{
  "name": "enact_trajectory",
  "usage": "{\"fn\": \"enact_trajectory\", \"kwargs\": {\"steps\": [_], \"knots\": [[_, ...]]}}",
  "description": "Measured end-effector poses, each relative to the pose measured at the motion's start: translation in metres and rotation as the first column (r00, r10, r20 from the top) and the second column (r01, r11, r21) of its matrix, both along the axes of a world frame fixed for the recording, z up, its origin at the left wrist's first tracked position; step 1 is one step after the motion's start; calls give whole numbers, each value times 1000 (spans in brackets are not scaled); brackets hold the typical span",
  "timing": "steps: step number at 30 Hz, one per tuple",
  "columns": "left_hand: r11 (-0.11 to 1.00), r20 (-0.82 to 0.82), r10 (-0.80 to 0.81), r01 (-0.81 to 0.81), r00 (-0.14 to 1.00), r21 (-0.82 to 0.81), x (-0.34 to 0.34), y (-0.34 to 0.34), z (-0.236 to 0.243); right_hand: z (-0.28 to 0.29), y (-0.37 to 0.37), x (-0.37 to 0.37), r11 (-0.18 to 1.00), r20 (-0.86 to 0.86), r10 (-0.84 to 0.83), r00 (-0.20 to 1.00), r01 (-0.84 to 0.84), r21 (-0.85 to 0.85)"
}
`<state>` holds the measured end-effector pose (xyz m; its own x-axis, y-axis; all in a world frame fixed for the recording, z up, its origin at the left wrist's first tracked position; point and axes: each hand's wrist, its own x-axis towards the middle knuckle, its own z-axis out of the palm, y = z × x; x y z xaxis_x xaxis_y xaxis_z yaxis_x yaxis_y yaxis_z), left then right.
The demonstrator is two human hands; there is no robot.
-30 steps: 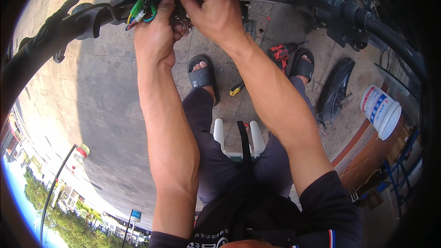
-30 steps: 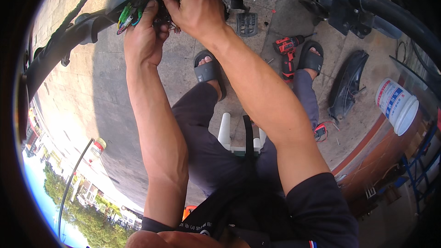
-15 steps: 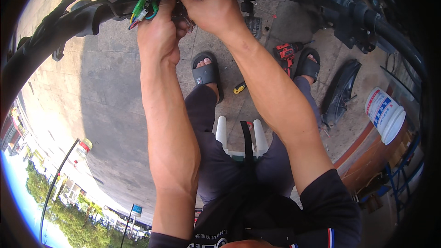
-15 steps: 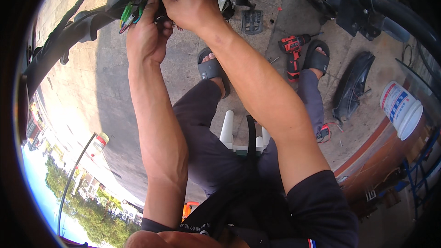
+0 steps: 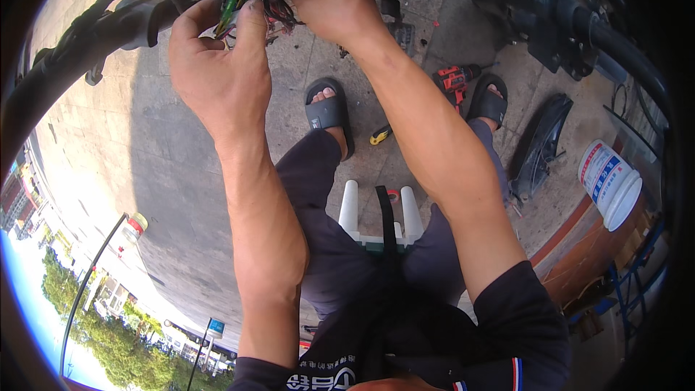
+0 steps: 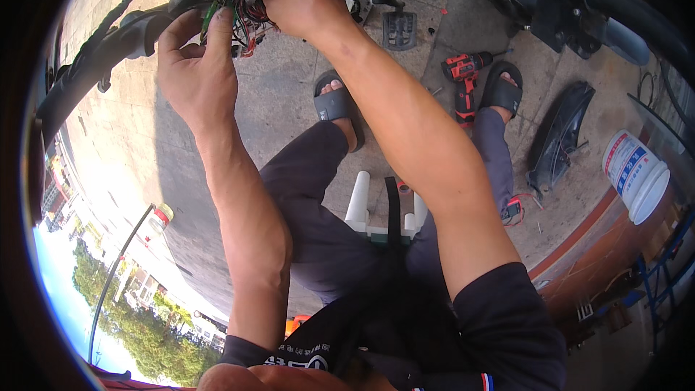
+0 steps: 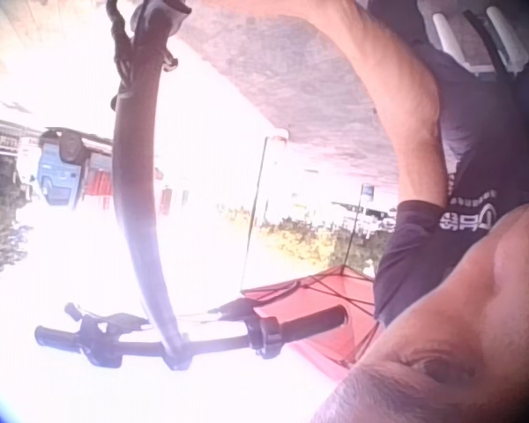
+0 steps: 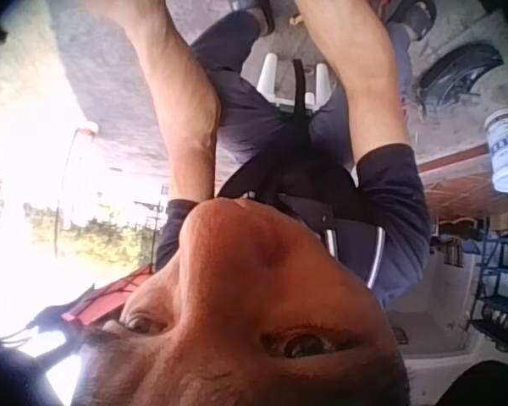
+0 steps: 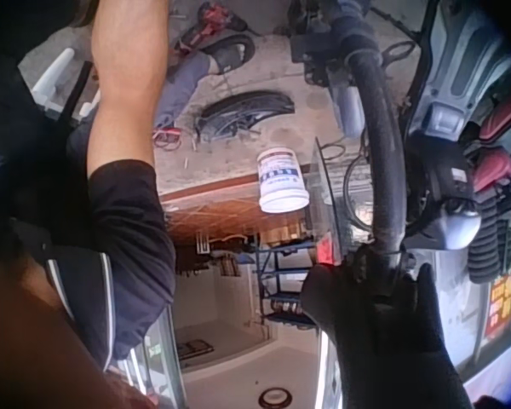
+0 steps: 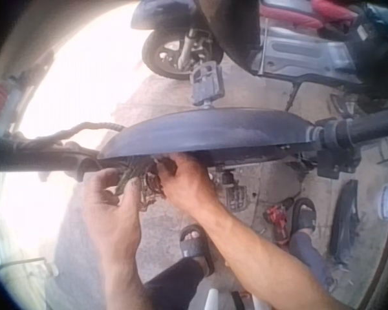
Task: The person retrieves a screwdriver from a tool cart, then sits on a stool to work on the scooter's handlebar wiring. They remove a cover, separate wires, and use a spring-like tool to manipulate the connections.
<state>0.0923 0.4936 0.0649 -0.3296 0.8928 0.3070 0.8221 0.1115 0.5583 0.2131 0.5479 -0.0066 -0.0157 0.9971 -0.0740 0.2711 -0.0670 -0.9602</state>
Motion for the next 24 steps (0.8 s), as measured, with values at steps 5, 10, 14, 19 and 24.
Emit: {"fn": "enact_trajectory", "kwargs": {"steps": [5, 10, 14, 19, 24], "knots": [[977, -357, -135, 184, 924, 108, 2, 13, -2, 9, 2, 8, 995, -134, 67, 989, -75, -57], [937, -562, -340, 217, 754, -275, 14, 32, -6, 4, 13, 15, 987, -62, 158, 986, -156, 29], [914, -294, -395, 342, 870, -219, 19, 48, -18, -8, 12, 18, 977, 22, 122, 992, -124, 171], [926, -336, -369, 374, 866, -52, 15, 51, -23, -11, 4, 30, 956, -21, 105, 994, -95, 277], [896, 251, -112, 206, 962, -393, 7, 39, -18, -13, -18, 67, 985, -69, 69, 995, -57, 162]]}}
